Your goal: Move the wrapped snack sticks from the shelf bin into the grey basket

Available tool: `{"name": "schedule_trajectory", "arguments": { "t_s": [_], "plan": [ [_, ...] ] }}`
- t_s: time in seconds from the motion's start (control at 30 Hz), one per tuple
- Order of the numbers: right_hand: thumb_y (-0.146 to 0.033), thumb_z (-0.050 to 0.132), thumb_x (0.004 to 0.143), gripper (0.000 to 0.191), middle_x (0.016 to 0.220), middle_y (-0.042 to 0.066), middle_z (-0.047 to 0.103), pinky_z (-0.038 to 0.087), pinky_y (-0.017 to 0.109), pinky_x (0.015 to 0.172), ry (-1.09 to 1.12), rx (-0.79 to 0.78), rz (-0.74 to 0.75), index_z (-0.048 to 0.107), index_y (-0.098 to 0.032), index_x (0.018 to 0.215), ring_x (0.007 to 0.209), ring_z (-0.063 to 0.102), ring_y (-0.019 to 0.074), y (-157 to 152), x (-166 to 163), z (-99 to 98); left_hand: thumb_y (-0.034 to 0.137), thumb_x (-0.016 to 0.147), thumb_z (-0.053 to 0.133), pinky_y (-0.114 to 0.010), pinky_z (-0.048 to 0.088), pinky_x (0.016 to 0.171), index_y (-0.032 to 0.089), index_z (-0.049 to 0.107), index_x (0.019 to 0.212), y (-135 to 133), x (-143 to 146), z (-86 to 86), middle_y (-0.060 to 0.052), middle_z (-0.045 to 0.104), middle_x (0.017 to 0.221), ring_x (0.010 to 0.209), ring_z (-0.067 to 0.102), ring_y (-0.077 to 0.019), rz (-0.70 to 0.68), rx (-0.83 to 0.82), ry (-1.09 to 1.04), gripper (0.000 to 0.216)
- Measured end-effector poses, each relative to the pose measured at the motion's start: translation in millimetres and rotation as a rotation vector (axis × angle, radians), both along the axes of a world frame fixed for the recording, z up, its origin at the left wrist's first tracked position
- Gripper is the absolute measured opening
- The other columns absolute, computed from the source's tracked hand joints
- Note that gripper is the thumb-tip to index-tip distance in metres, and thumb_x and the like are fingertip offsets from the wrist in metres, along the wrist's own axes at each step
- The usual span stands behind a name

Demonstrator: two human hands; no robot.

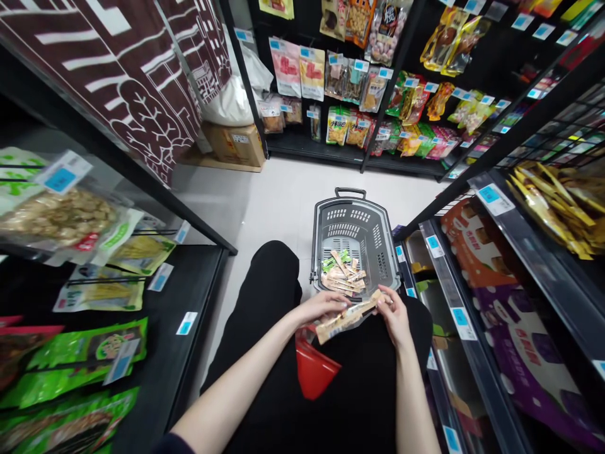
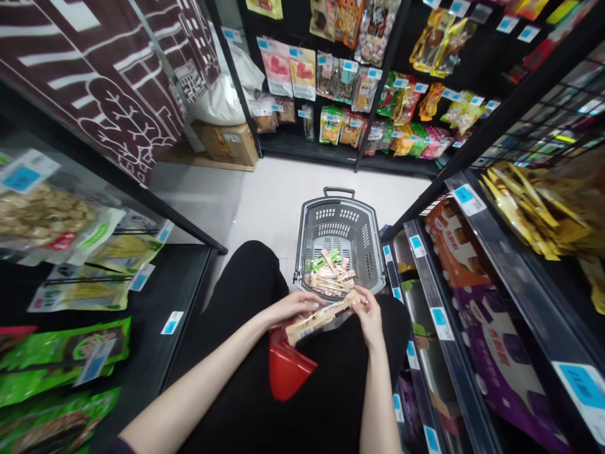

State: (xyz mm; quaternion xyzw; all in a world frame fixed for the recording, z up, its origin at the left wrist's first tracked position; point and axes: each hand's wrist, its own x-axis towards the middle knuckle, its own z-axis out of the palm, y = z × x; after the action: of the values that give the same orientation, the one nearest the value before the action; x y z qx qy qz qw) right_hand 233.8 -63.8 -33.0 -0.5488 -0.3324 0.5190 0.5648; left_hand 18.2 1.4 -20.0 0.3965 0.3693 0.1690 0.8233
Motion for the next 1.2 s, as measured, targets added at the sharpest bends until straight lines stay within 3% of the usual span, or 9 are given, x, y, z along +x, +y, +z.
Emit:
{"name": "schedule_trajectory", "arguments": {
  "t_s": [0.1,0.2,0.4,0.6,0.73,0.83,0.9,1.0,1.2],
  "plan": [
    [-0.031,0.071,0.069,0.041,0.073,0.000,0.063,0.051,0.026,0.055,0.003,-0.009,0.061,0.060,-0.020,0.107,0.061,0.058,0.0138,4.3,-11.0,-1.6,0.029,0.061,0.075,-0.015,0.036,0.034,0.013,0.070,0.087,-9.9,6.6,0.7,-0.001,0.067,0.059,0.039,0.053,-0.0080,-0.138,-0.010,-0.005,0.031],
    [-0.032,0.069,0.070,0.045,0.084,0.002,0.064,0.053,0.026,0.058,-0.006,-0.013,0.079,0.056,-0.022,0.111,0.067,0.061,0.0146,8.0,-26.3,-8.5,0.026,0.057,0.077,-0.014,0.038,0.034,0.012,0.068,0.082,-15.5,14.6,-2.1,0.001,0.067,0.059,0.040,0.055,-0.0090,-0.116,-0.003,-0.001,0.030],
    [-0.020,0.080,0.054,0.069,0.089,0.000,0.061,0.053,0.025,0.053,-0.037,-0.027,0.204,0.053,-0.027,0.116,0.065,0.061,0.0133,2.2,-53.4,-18.7,0.026,0.060,0.077,-0.019,0.050,0.046,0.013,0.058,0.094,-6.4,17.7,-13.6,-0.002,0.068,0.076,0.057,0.064,-0.0133,0.285,0.047,0.030,0.041],
    [-0.024,0.077,0.059,0.040,0.076,0.001,0.066,0.049,0.024,0.043,-0.053,-0.060,0.196,0.066,-0.022,0.098,0.048,0.055,0.0114,5.7,-42.9,-15.7,0.030,0.065,0.073,-0.030,0.057,0.061,0.010,0.054,0.101,6.4,8.0,-9.0,-0.011,0.067,0.091,0.077,0.066,-0.0213,0.533,0.073,-0.022,0.045],
    [-0.023,0.077,0.059,0.040,0.078,0.002,0.069,0.049,0.024,0.043,-0.026,-0.053,0.126,0.068,-0.020,0.098,0.049,0.055,0.0115,7.7,-23.0,-10.0,0.024,0.060,0.076,-0.029,0.057,0.066,0.017,0.043,0.120,12.7,-1.3,3.2,-0.007,0.065,0.099,0.082,0.065,-0.0198,0.626,0.122,-0.062,0.069],
    [-0.025,0.076,0.062,0.042,0.073,0.001,0.069,0.051,0.026,0.048,0.015,-0.046,0.091,0.067,-0.020,0.103,0.050,0.057,0.0125,5.0,-10.6,-5.3,0.021,0.056,0.078,-0.032,0.057,0.067,0.020,0.035,0.129,14.3,-5.3,7.7,-0.007,0.065,0.101,0.080,0.066,-0.0194,0.592,0.178,-0.073,0.085],
    [-0.025,0.076,0.063,0.041,0.072,0.001,0.070,0.051,0.026,0.050,0.072,-0.037,0.054,0.067,-0.020,0.103,0.052,0.060,0.0133,2.7,-4.7,-2.6,0.023,0.057,0.078,-0.033,0.057,0.068,0.017,0.046,0.123,13.8,-6.1,6.8,-0.008,0.065,0.101,0.079,0.066,-0.0195,0.517,0.231,-0.062,0.074],
    [-0.026,0.076,0.063,0.035,0.072,0.003,0.071,0.052,0.026,0.052,0.134,-0.029,0.015,0.069,-0.019,0.097,0.057,0.064,0.0154,0.5,1.1,-0.4,0.023,0.056,0.078,-0.032,0.056,0.069,0.009,0.064,0.097,11.7,-6.0,3.3,-0.009,0.068,0.092,0.075,0.066,-0.0190,0.435,0.269,-0.038,0.046],
    [-0.026,0.078,0.061,0.033,0.084,0.006,0.072,0.056,0.027,0.055,0.117,-0.026,-0.022,0.071,-0.018,0.092,0.070,0.067,0.0188,-0.1,5.9,-3.5,0.026,0.053,0.079,-0.036,0.057,0.066,0.010,0.066,0.084,9.4,-6.1,3.9,-0.006,0.070,0.083,0.071,0.066,-0.0203,0.388,0.263,-0.051,0.037]
  ]
}}
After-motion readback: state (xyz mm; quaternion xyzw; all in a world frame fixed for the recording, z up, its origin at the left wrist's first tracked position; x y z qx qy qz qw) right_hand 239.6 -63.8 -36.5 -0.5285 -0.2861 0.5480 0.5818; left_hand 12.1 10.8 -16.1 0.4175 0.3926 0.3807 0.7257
